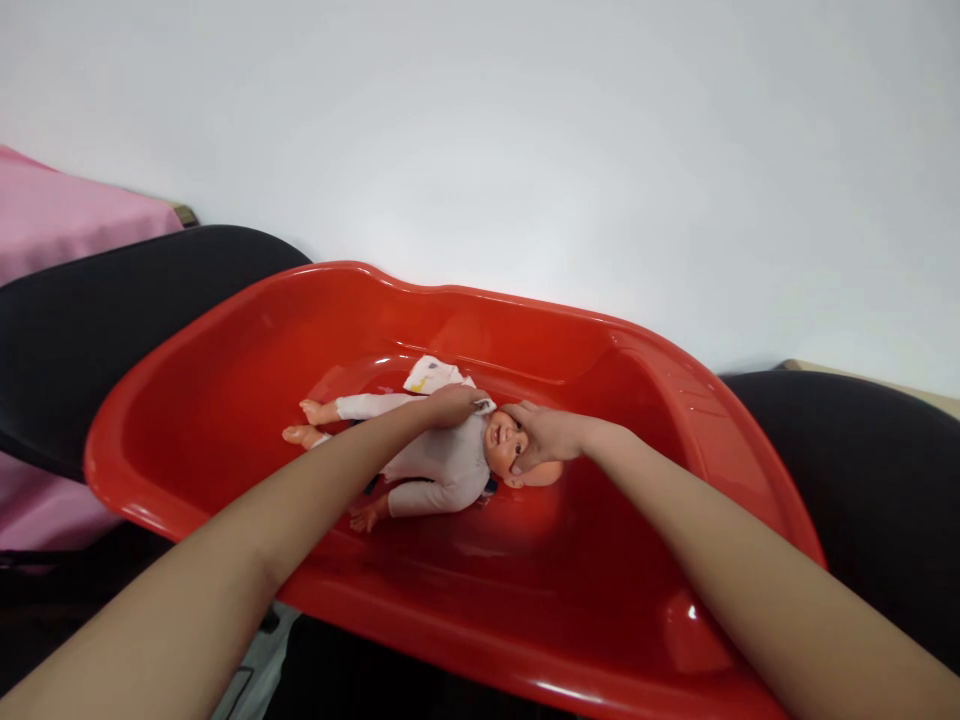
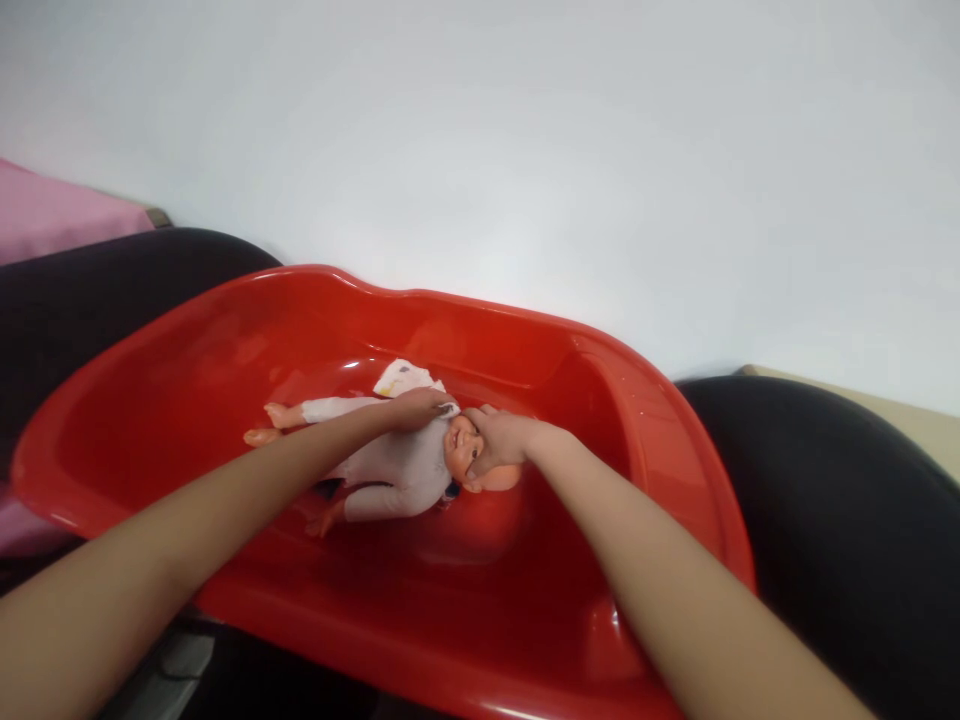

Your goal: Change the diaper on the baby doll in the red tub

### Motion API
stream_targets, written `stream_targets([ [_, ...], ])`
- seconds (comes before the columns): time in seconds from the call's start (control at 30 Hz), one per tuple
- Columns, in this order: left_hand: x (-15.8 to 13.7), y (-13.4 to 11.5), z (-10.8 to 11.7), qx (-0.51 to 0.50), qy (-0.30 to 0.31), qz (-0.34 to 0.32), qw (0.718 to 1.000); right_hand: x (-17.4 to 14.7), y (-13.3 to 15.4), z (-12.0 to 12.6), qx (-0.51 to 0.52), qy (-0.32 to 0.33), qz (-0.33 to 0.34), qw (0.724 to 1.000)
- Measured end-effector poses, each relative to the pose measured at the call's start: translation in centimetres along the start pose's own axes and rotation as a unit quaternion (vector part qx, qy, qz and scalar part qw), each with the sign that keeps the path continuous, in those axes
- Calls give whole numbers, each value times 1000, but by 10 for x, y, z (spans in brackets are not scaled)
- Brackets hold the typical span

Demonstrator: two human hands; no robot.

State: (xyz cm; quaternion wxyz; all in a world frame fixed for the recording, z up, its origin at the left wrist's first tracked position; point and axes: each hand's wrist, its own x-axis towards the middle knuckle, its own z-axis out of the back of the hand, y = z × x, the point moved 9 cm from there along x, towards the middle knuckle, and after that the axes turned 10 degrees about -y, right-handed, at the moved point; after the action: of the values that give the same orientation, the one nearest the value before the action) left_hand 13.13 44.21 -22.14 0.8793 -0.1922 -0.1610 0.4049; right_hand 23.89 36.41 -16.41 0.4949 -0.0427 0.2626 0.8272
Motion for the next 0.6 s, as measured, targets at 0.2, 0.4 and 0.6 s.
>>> stream_targets([
  [0.2,-16,28,27,56,-34,66,996,0,2,1,3,-2,-1,1000],
  [0.4,-36,66,48,181,-76,113,974,-1,2,1,10,-1,-3,1000],
  [0.6,-64,104,74,134,-137,314,930,-2,3,2,3,7,-19,1000],
])
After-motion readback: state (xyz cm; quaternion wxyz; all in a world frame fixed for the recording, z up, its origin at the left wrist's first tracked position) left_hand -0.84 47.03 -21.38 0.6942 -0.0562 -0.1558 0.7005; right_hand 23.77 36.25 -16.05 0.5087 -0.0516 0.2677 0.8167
